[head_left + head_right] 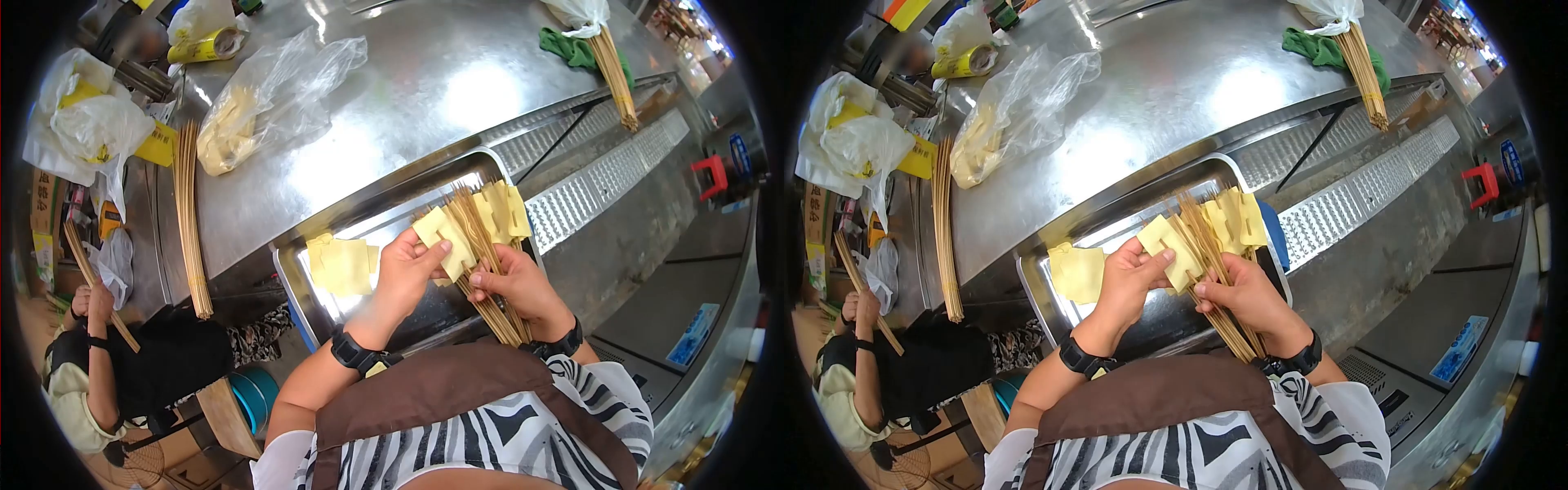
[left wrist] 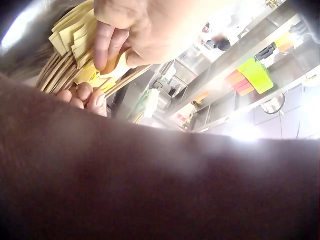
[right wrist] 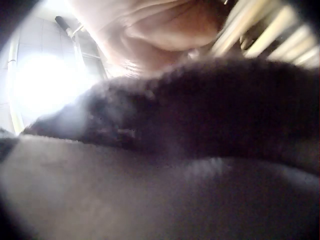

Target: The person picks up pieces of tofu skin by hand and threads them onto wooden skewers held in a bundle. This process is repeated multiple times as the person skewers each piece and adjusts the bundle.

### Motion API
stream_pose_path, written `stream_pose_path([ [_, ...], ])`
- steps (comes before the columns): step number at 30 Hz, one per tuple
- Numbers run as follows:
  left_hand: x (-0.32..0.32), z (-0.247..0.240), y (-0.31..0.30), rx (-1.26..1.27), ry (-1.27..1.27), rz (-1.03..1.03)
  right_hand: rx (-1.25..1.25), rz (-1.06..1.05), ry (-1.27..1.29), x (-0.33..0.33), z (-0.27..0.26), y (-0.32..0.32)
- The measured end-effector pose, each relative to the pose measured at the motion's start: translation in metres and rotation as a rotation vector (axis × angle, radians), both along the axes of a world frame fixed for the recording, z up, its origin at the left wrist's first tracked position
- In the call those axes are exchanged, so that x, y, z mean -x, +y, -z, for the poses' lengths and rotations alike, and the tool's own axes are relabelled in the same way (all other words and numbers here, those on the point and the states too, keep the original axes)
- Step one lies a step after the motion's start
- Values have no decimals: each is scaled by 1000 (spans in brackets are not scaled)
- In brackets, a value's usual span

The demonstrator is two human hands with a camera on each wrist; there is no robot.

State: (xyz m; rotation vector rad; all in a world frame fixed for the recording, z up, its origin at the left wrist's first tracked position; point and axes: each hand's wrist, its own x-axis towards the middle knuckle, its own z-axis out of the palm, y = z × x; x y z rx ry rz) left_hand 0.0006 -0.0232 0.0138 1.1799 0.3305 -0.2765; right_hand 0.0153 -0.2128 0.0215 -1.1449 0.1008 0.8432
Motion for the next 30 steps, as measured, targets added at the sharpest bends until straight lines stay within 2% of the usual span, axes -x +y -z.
stream_pose_path([
  [5, -6, 12, -1, -97, 13, 12, 115, -8, -126, 3, 0, 2],
  [7, -8, 11, -2, -93, 33, -1, 304, 0, -690, 3, 13, -1],
  [11, -12, 6, -3, -247, 17, 37, 372, -75, -805, -4, 1, -11],
  [13, -15, 6, -3, -311, 15, 43, 4, -103, 14, -4, -12, -12],
  [14, -16, 6, -3, -330, 24, 55, 5, -109, 17, -7, -7, -13],
  [16, -16, 5, -1, -349, 41, 57, -290, -106, 201, -13, 9, -18],
  [18, -14, 5, 6, -439, 46, 102, -220, -48, 186, -11, 4, -12],
  [21, 1, -2, 36, -455, -29, 13, -93, 24, 139, -7, -4, -7],
  [23, 15, -8, 66, -600, -51, -50, -190, 19, 148, -7, -3, -7],
  [25, 33, -18, 90, -1174, -100, -9, -176, -5, 145, -8, 0, -5],
  [26, 40, -19, 96, -1178, -91, -11, -178, -16, 118, -8, 1, -5],
  [28, 54, -18, 102, -1565, -121, 80, -161, -14, 91, -8, 0, -2],
  [30, 59, -10, 97, -1631, -204, 99, -166, -23, 84, -8, 1, -2],
])
